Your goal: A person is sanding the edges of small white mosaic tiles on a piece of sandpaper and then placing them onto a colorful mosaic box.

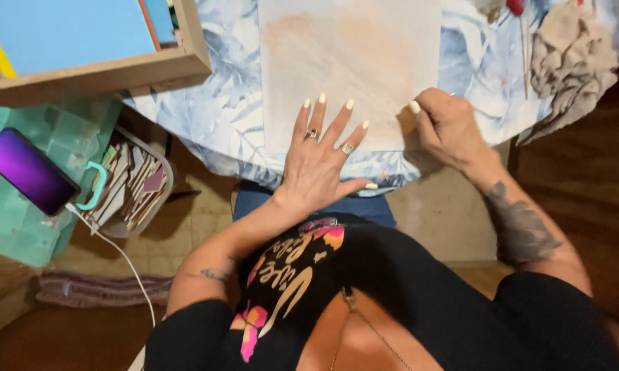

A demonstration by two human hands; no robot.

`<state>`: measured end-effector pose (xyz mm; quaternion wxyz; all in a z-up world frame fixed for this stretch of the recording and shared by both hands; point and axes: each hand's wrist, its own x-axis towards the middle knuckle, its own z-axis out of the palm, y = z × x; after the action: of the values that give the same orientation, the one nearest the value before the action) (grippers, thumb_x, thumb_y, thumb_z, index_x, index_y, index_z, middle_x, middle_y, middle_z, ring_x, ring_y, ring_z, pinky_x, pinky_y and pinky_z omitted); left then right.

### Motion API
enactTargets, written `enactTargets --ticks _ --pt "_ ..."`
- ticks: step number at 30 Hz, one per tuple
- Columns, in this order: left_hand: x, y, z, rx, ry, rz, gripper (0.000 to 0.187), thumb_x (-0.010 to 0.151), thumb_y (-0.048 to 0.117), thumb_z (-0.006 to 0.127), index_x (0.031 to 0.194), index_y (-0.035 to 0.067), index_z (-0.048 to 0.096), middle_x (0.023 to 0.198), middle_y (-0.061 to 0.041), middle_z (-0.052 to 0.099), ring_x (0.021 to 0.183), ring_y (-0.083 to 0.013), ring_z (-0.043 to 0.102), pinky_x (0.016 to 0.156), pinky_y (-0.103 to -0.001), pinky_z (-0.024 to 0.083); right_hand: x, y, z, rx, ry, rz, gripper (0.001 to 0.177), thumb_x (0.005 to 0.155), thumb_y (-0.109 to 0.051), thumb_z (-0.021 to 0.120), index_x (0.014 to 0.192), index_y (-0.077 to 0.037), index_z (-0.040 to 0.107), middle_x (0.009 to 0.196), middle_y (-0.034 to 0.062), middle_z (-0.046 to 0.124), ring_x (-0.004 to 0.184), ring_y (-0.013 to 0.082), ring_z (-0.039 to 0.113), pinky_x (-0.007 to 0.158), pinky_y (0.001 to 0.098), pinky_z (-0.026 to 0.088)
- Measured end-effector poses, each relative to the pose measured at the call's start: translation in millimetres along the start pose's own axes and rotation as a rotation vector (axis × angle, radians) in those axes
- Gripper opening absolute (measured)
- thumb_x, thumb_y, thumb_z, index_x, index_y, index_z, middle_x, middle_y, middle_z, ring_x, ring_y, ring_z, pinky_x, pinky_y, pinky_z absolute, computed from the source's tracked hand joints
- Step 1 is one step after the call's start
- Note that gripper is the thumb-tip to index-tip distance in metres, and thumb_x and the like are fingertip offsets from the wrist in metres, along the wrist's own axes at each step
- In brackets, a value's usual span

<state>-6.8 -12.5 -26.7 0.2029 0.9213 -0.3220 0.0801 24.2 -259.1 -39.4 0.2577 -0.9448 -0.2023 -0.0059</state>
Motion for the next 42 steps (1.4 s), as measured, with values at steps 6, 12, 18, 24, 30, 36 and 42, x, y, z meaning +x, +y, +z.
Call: enactTargets --ticks 6,12,18,24,30,36,42 --pt "19.6 8.7 4.5 -0.079 0.054 -0.025 0.061 0.072 0.056 0.055 0.113 0.011 0.054 0.121 -0.012 0.047 0.115 -0.0402 0.040 0.102 -0.055 0.005 26.0 -41.9 -4.4 0.476 -0.016 0.034 0.018 0.091 -0.014 0.042 0.076 -0.005 0.050 0.059 0.0121 0.042 0.058 0.0253 0.044 0.058 0.0365 0.038" --pt "31.3 12.1 0.2 -0.426 0.300 -0.118 0.038 0.079 0.011 0.052 0.115 -0.001 0.048 0.107 -0.016 0.057 0.106 -0.0310 0.052 0.102 -0.046 0.021 30.2 -62.4 -14.0 0.524 0.015 0.026 0.025 0.092 -0.014 0.042 0.069 -0.008 0.049 0.052 0.0036 0.040 0.053 0.0141 0.040 0.054 0.0267 0.038" --pt "36.3 16.5 2.2 -0.637 0.310 -0.112 0.037 0.080 0.002 0.045 0.117 0.003 0.049 0.110 -0.011 0.058 0.109 -0.0273 0.052 0.099 -0.041 0.033 34.4 -75.1 -17.0 0.516 0.099 -0.023 0.027 0.093 -0.011 0.042 0.068 -0.005 0.050 0.049 0.0066 0.039 0.047 0.0151 0.040 0.050 0.0269 0.037" --pt "33.1 19.0 -1.9 -0.737 0.364 -0.154 0.027 0.080 -0.002 0.046 0.104 -0.001 0.056 0.098 -0.014 0.062 0.099 -0.0293 0.056 0.085 -0.036 0.044 29.1 -63.9 -5.5 0.440 0.218 -0.018 0.026 0.094 -0.010 0.043 0.070 -0.002 0.052 0.049 0.0081 0.041 0.046 0.0176 0.043 0.048 0.0263 0.038" --pt "36.2 12.0 -0.7 -0.678 0.436 -0.155 0.017 0.077 0.004 0.058 0.093 0.006 0.062 0.087 -0.005 0.065 0.090 -0.0211 0.061 0.076 -0.028 0.049 28.3 -62.0 -2.8 0.418 0.219 -0.063 0.027 0.093 -0.010 0.046 0.068 -0.002 0.049 0.049 0.0090 0.039 0.044 0.0204 0.041 0.045 0.0262 0.036" --pt "34.6 13.9 1.3 -0.655 0.477 -0.131 0.016 0.077 0.004 0.059 0.093 0.004 0.062 0.085 -0.008 0.064 0.087 -0.0233 0.061 0.069 -0.027 0.051 29.1 -63.9 -3.8 0.412 0.220 -0.092 0.025 0.092 -0.009 0.049 0.068 -0.001 0.049 0.049 0.0102 0.040 0.044 0.0227 0.043 0.044 0.0265 0.035" --pt "36.8 14.1 -1.9 -0.595 0.513 -0.123 0.017 0.075 0.006 0.063 0.092 0.005 0.062 0.084 -0.008 0.064 0.085 -0.0237 0.062 0.066 -0.027 0.051 28.3 -69.5 -8.0 0.481 0.169 -0.048 0.035 0.096 -0.014 0.038 0.063 -0.004 0.047 0.047 0.0074 0.041 0.042 0.0176 0.036 0.043 0.0257 0.035"
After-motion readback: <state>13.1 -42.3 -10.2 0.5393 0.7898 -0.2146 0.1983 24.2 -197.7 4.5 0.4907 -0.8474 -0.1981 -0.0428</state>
